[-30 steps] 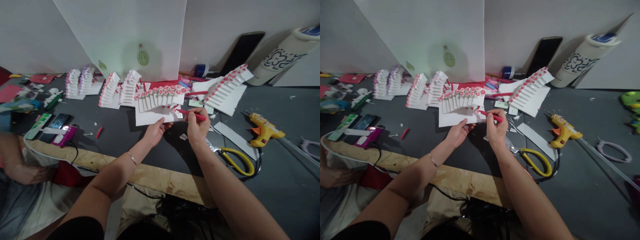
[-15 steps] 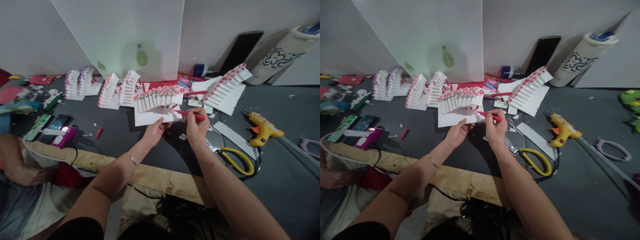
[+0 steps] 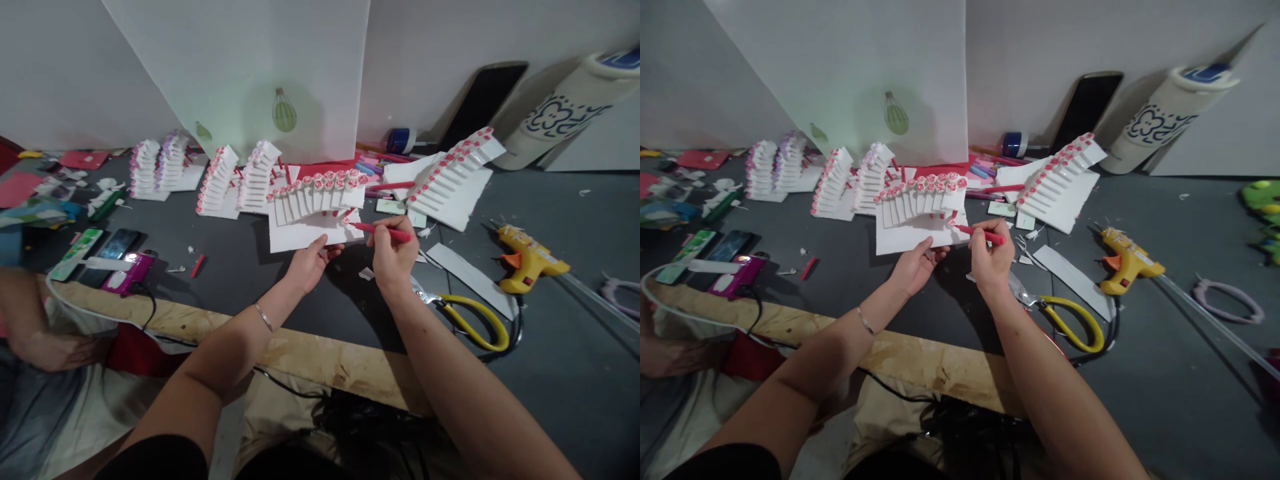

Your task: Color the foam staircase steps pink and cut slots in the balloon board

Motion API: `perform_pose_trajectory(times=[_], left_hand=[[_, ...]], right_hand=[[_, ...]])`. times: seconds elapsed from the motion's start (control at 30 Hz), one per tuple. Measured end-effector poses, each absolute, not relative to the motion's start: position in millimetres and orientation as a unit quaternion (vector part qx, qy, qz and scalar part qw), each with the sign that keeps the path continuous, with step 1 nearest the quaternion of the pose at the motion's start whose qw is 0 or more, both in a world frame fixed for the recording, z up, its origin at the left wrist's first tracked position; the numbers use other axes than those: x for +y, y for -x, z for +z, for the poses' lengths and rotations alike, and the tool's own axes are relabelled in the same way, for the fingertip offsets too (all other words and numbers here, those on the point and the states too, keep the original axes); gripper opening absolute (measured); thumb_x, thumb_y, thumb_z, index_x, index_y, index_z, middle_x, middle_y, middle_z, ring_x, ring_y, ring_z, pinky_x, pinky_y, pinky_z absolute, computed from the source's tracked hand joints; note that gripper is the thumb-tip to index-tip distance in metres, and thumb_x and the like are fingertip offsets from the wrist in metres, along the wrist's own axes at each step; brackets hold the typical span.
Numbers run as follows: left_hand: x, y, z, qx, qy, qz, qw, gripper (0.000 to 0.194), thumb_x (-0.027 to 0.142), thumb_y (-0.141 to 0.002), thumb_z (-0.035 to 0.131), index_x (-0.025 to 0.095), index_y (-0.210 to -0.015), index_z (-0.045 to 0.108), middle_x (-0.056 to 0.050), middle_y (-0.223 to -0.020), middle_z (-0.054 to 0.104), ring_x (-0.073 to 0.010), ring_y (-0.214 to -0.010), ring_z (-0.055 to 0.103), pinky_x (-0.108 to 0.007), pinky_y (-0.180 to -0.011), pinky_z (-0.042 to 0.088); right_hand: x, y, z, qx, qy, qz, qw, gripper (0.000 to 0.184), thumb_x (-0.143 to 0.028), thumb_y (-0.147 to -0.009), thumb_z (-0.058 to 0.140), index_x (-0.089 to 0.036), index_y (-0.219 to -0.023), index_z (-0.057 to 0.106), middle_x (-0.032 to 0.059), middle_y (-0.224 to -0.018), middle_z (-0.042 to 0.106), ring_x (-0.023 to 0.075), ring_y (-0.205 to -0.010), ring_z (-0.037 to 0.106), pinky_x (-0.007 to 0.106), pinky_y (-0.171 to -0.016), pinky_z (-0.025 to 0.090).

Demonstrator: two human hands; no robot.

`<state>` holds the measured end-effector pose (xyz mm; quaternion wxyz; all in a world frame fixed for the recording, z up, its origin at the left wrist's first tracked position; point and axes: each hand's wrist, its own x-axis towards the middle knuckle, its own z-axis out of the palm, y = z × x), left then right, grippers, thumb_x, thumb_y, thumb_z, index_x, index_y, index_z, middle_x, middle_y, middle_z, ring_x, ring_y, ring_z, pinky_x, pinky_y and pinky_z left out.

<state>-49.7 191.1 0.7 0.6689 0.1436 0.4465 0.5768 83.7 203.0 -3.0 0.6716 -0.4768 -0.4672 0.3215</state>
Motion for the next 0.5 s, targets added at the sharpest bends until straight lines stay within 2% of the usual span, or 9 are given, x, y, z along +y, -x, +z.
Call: perform_pose_trajectory(times=[0.27, 0.5], left_hand=[[191.2, 51.4, -3.5, 0.449, -0.153, 0.576, 0.665, 0.015, 0.017, -0.08, 0.072, 0.013, -0.067, 0.065, -0.001, -0.061, 0.067, -0.0138, -0.066, 0.067, -0.027, -0.074, 0.051], [191.1, 50.6, -2.2, 0.447, -0.144, 0.579, 0.666, 0.016, 0.015, -0.083, 0.07, 0.012, -0.068, 0.066, -0.002, -0.063, 0.069, -0.0129, -0.063, 0.067, -0.027, -0.073, 0.051]], right_hand=[[202.4, -83.3, -4.2, -0.473, 0.476, 0.327, 0.666, 0.006, -0.022, -0.085, 0.054, -0.021, -0.079, 0.056, -0.0071, -0.057, 0.052, 0.0102, -0.05, 0.05, 0.024, -0.053, 0.039], [203.4, -83.7, -5.3, -0.481, 0.475, 0.32, 0.664, 0.007, -0.024, -0.085, 0.055, -0.021, -0.079, 0.057, -0.0067, -0.058, 0.054, 0.01, -0.051, 0.052, 0.023, -0.052, 0.04]])
